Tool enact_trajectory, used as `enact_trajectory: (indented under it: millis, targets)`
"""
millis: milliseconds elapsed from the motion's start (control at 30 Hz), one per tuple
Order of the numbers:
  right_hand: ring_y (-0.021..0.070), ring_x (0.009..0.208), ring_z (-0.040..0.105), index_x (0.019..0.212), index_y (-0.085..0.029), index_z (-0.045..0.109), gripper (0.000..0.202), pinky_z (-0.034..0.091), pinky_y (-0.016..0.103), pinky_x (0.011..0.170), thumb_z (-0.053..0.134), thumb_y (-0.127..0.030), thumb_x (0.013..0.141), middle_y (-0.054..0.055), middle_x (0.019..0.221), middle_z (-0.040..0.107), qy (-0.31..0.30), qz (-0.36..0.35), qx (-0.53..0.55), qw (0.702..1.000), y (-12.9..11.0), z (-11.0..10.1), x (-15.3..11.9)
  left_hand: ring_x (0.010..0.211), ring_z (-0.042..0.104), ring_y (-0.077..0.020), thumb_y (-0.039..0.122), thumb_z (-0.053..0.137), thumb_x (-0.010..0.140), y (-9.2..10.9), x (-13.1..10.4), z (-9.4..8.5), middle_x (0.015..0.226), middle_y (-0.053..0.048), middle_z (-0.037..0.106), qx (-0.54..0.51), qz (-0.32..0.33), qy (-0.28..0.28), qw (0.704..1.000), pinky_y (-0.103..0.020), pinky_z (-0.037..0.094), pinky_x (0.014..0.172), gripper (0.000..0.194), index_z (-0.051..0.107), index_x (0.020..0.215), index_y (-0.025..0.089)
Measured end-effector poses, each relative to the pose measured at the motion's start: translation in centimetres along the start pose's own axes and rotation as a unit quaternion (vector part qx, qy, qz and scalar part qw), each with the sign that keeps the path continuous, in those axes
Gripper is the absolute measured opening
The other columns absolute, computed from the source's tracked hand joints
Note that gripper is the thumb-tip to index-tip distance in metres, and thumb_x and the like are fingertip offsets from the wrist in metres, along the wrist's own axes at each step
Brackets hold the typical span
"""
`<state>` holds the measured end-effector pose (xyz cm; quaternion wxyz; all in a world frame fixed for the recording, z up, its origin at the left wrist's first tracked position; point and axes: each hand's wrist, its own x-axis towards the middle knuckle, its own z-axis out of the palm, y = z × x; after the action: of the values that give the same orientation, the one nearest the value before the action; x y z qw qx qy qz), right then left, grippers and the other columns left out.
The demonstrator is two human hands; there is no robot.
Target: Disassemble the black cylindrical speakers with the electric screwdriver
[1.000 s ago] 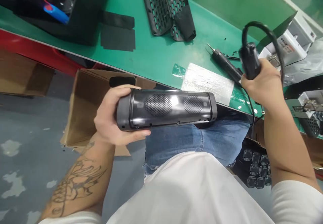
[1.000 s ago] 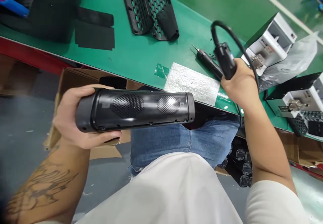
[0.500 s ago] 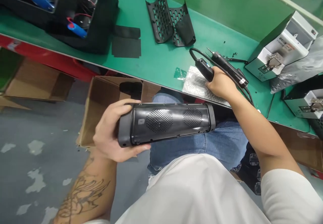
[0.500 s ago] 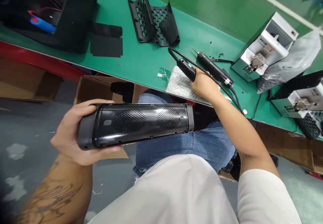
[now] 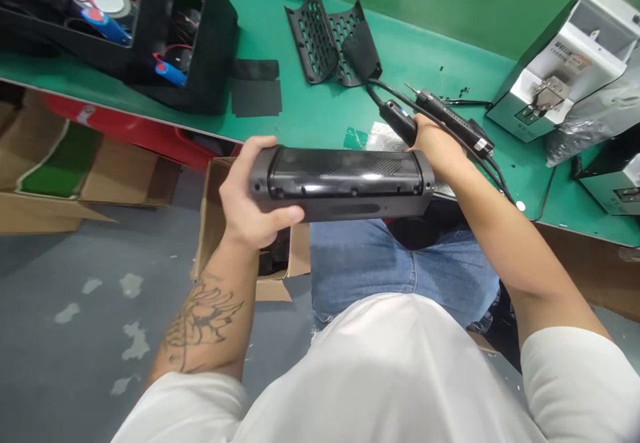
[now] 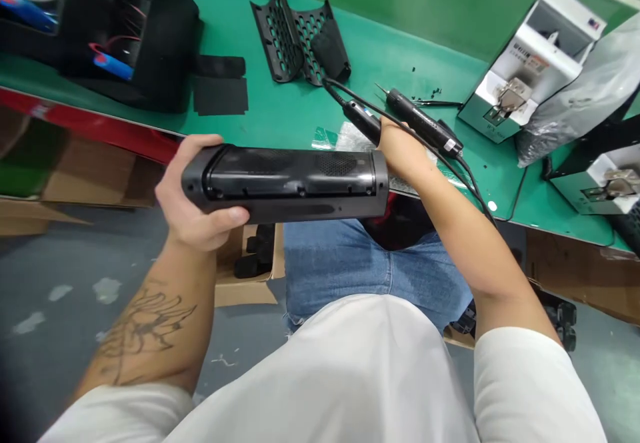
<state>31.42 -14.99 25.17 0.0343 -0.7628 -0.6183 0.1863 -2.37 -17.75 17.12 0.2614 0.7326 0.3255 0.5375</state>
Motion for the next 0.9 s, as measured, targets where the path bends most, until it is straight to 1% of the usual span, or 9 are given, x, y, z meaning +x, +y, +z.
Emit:
enact_trajectory:
  millis: [133, 233, 333, 433, 500, 600, 667, 800, 900]
  targets:
    - [0.0235, 0.118, 0.063, 0.147, -0.017, 0.066, 0.057, 0.052, 0.045, 0.124, 0.061, -0.017, 0.090, 0.014, 0.119, 0.064, 0.000, -0.003, 0.010, 1.000, -0.1, 0.1, 0.1, 0.095, 0.070, -0.0216, 0.068, 0.103, 0.059, 1.4, 0.5, 0.3, 0.112, 0.000, 0.077, -0.148, -0.146, 0.018, 0.978, -0.035, 0.061, 0.084, 0.095, 0.073, 0.138, 0.027]
    - [0.0242, 0.127, 0.062, 0.151, -0.016, 0.064, 0.062, 0.050, 0.044, 0.127, 0.066, -0.014, 0.089, 0.015, 0.123, 0.063, 0.002, -0.002, 0.006, 1.000, -0.4, 0.1, 0.2, 0.098, 0.074, -0.0237, 0.065, 0.103, 0.058, 3.3, 0.0, -0.2, 0.113, -0.001, 0.080, -0.172, -0.228, 0.023, 0.958, -0.039, 0.066, 0.089, 0.089, 0.071, 0.130, 0.024]
    - [0.0232, 0.131, 0.060, 0.153, -0.013, 0.062, 0.062, 0.047, 0.042, 0.127, 0.068, -0.012, 0.091, 0.016, 0.127, 0.062, 0.007, 0.013, -0.009, 1.000, -1.1, -0.1, 0.3, 0.098, 0.078, -0.0260, 0.061, 0.103, 0.061, 4.7, -1.0, -0.9, 0.113, -0.002, 0.082, -0.191, -0.281, 0.026, 0.940, -0.041, 0.067, 0.088, 0.084, 0.069, 0.129, 0.023]
    - [0.0218, 0.129, 0.061, 0.155, -0.013, 0.058, 0.060, 0.047, 0.039, 0.119, 0.067, -0.017, 0.096, 0.015, 0.126, 0.061, 0.005, 0.041, -0.035, 0.999, -1.6, -0.3, 0.2, 0.101, 0.080, -0.0272, 0.058, 0.101, 0.067, 5.4, -1.9, -1.6, 0.117, -0.004, 0.082, -0.197, -0.289, 0.020, 0.937, -0.041, 0.068, 0.088, 0.082, 0.068, 0.132, 0.022]
    - [0.0189, 0.122, 0.062, 0.155, -0.012, 0.058, 0.058, 0.048, 0.037, 0.116, 0.066, -0.020, 0.099, 0.015, 0.125, 0.061, 0.010, 0.037, -0.033, 0.999, -1.8, -0.4, 0.3, 0.104, 0.081, -0.0291, 0.061, 0.101, 0.067, 5.5, -2.4, -1.8, 0.119, -0.005, 0.082, -0.188, -0.280, 0.014, 0.941, -0.043, 0.069, 0.090, 0.084, 0.066, 0.135, 0.024]
    - [0.0154, 0.112, 0.061, 0.153, -0.008, 0.060, 0.056, 0.050, 0.037, 0.116, 0.068, -0.024, 0.100, 0.016, 0.124, 0.061, 0.019, 0.019, -0.016, 1.000, -2.1, -0.2, 0.4, 0.104, 0.082, -0.0312, 0.067, 0.101, 0.065, 5.8, -2.7, -2.1, 0.119, -0.006, 0.082, -0.156, -0.272, 0.013, 0.949, -0.044, 0.070, 0.088, 0.086, 0.068, 0.135, 0.029]
    - [0.0157, 0.111, 0.059, 0.154, -0.007, 0.059, 0.059, 0.051, 0.039, 0.118, 0.069, -0.022, 0.098, 0.017, 0.123, 0.061, 0.014, 0.015, -0.015, 1.000, -2.2, 0.1, 0.4, 0.104, 0.082, -0.0313, 0.069, 0.101, 0.065, 6.1, -2.9, -2.2, 0.120, -0.007, 0.081, -0.119, -0.271, 0.017, 0.955, -0.043, 0.070, 0.087, 0.086, 0.070, 0.135, 0.029]
    - [0.0196, 0.128, 0.059, 0.159, -0.012, 0.056, 0.062, 0.046, 0.039, 0.128, 0.063, -0.015, 0.098, 0.016, 0.129, 0.059, 0.009, 0.005, -0.028, 1.000, -2.6, 0.4, 0.2, 0.100, 0.080, -0.0303, 0.070, 0.102, 0.064, 6.8, -3.4, -2.6, 0.115, -0.007, 0.079, -0.059, -0.260, 0.015, 0.964, -0.044, 0.070, 0.087, 0.091, 0.070, 0.137, 0.027]
    - [0.0248, 0.142, 0.056, 0.159, -0.009, 0.055, 0.061, 0.044, 0.039, 0.130, 0.062, -0.015, 0.099, 0.017, 0.134, 0.059, 0.014, 0.024, -0.039, 0.999, -2.8, 0.4, 0.2, 0.100, 0.078, -0.0296, 0.069, 0.104, 0.062, 7.3, -3.9, -2.8, 0.111, -0.006, 0.078, -0.043, -0.260, 0.021, 0.964, -0.043, 0.069, 0.089, 0.091, 0.072, 0.135, 0.026]
